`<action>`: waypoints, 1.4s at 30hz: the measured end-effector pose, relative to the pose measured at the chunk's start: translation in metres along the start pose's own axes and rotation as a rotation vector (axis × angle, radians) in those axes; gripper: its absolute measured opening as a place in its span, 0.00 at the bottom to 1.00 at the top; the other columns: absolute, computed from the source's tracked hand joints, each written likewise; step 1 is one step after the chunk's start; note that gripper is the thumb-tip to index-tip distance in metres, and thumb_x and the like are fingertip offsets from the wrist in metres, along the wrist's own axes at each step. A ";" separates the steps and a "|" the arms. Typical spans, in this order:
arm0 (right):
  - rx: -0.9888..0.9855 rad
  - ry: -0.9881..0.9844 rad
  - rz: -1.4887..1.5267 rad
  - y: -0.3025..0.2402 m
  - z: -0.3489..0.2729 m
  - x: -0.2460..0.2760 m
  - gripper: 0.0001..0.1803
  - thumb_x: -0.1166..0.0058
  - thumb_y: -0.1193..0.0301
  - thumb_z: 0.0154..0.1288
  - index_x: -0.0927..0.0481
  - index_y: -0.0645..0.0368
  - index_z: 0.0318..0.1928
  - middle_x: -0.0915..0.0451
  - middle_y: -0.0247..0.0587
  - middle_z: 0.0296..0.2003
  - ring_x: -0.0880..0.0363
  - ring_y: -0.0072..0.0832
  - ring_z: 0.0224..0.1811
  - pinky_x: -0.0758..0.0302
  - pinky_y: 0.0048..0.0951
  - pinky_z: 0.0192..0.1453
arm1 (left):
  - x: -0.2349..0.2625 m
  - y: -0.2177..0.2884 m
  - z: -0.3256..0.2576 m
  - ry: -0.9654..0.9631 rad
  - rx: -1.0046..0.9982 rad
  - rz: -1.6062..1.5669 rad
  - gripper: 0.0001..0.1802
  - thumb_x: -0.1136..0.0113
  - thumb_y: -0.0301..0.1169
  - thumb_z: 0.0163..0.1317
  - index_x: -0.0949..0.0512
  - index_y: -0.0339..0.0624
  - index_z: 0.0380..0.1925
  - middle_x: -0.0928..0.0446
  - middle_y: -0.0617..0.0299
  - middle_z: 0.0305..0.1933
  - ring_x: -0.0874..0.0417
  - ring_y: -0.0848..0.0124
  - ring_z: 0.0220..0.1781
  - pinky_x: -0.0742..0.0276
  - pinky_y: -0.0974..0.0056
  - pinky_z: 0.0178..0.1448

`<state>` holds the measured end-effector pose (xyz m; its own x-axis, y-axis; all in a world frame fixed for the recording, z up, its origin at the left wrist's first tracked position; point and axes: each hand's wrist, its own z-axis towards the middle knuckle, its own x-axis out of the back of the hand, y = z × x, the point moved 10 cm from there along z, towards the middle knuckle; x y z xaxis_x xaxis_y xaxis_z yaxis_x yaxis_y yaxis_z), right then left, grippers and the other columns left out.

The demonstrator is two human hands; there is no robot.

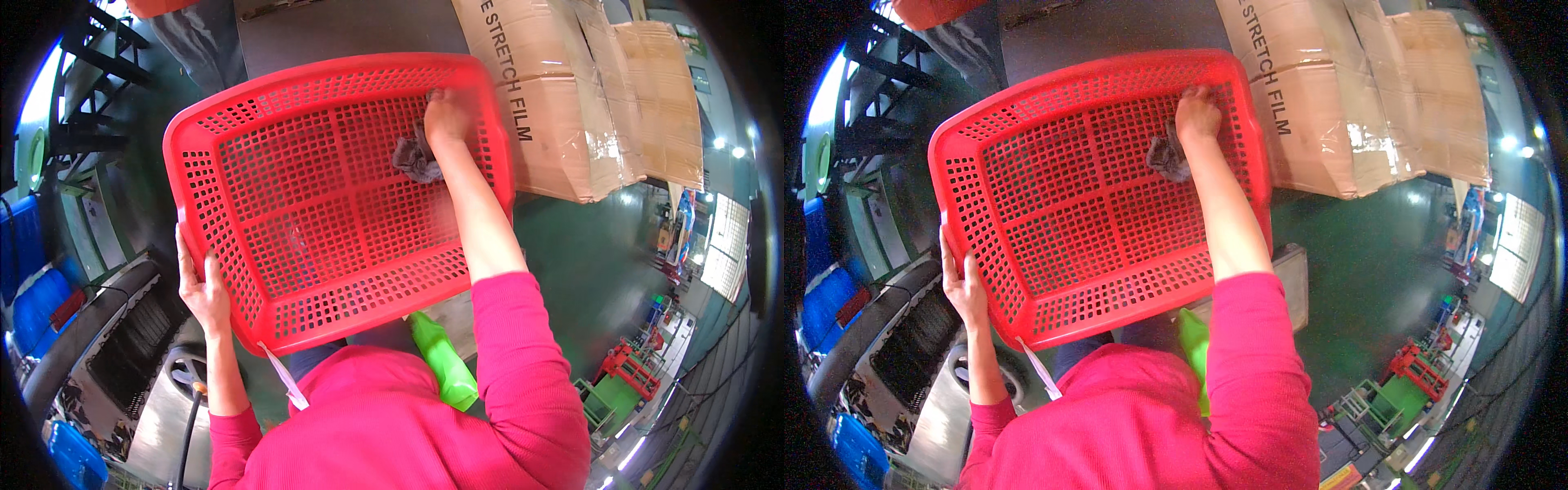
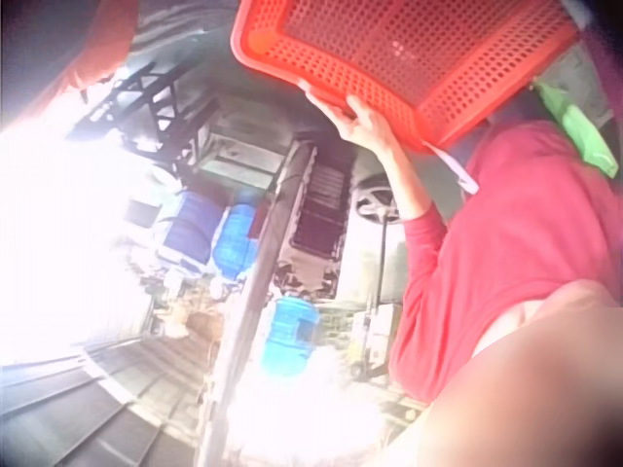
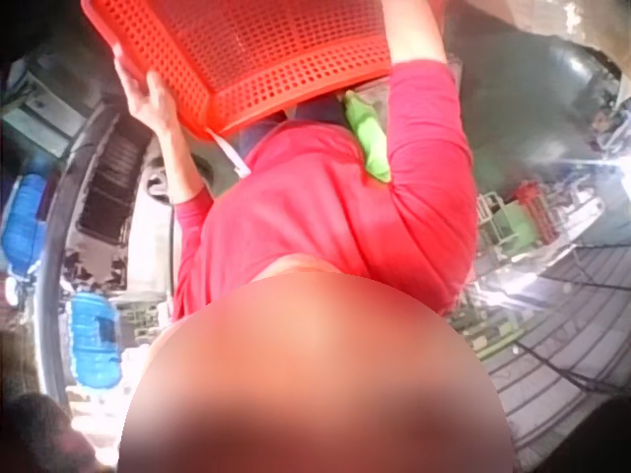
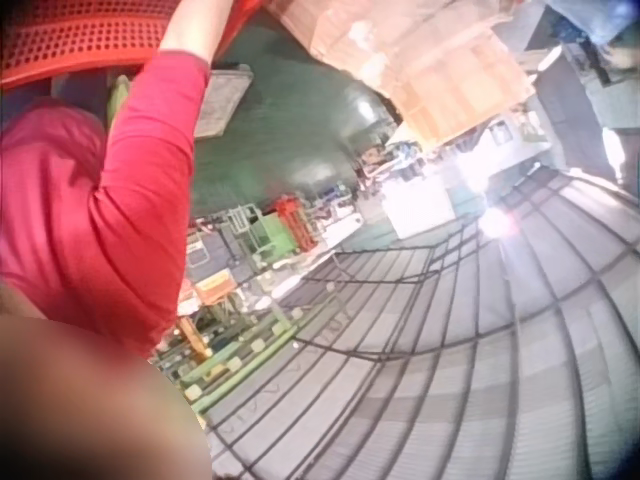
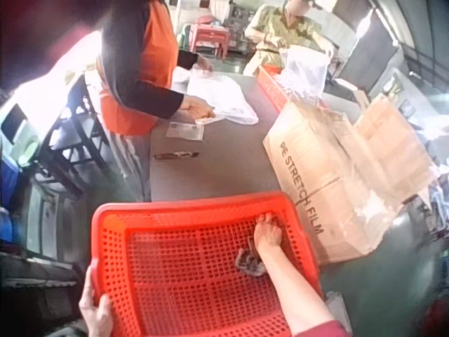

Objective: The person wipes the inside of a red plastic basket with a cloth, then moves to a table to wipe the exterior of several cardboard boxes. They rinse the cloth in a bucket of water and continue wiping the boxes. Finally, they carry a stack of red baskets across the factory floor.

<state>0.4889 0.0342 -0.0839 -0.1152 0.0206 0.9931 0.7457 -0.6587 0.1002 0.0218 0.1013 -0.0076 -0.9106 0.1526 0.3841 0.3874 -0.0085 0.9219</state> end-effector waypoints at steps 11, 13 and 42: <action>-0.153 -0.331 -0.120 0.085 -0.148 -0.019 0.14 0.57 0.73 0.61 0.27 0.68 0.45 0.26 0.55 0.41 0.17 0.46 0.31 0.19 0.43 0.33 | -0.025 0.005 -0.003 -0.089 0.030 0.082 0.29 0.48 0.18 0.61 0.33 0.42 0.64 0.26 0.63 0.59 0.24 0.79 0.50 0.29 0.72 0.55; -0.225 -0.417 -0.066 0.087 -0.189 -0.014 0.13 0.57 0.74 0.61 0.28 0.68 0.44 0.27 0.55 0.41 0.18 0.46 0.34 0.19 0.43 0.35 | -0.025 0.013 -0.003 -0.080 -0.043 0.079 0.29 0.48 0.18 0.61 0.33 0.43 0.64 0.25 0.64 0.57 0.24 0.81 0.46 0.28 0.74 0.51; 0.480 -0.191 0.365 -0.205 -0.071 0.030 0.14 0.54 0.66 0.62 0.28 0.53 0.48 0.25 0.43 0.41 0.22 0.41 0.41 0.22 0.45 0.43 | -0.012 -0.009 0.004 0.080 0.051 -0.152 0.29 0.50 0.19 0.62 0.37 0.41 0.66 0.27 0.60 0.58 0.25 0.75 0.53 0.30 0.69 0.58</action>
<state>0.2860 0.1161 -0.0794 0.2880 0.0216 0.9574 0.9313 -0.2391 -0.2748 0.0295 0.1038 -0.0210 -0.9670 0.0693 0.2452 0.2493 0.0593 0.9666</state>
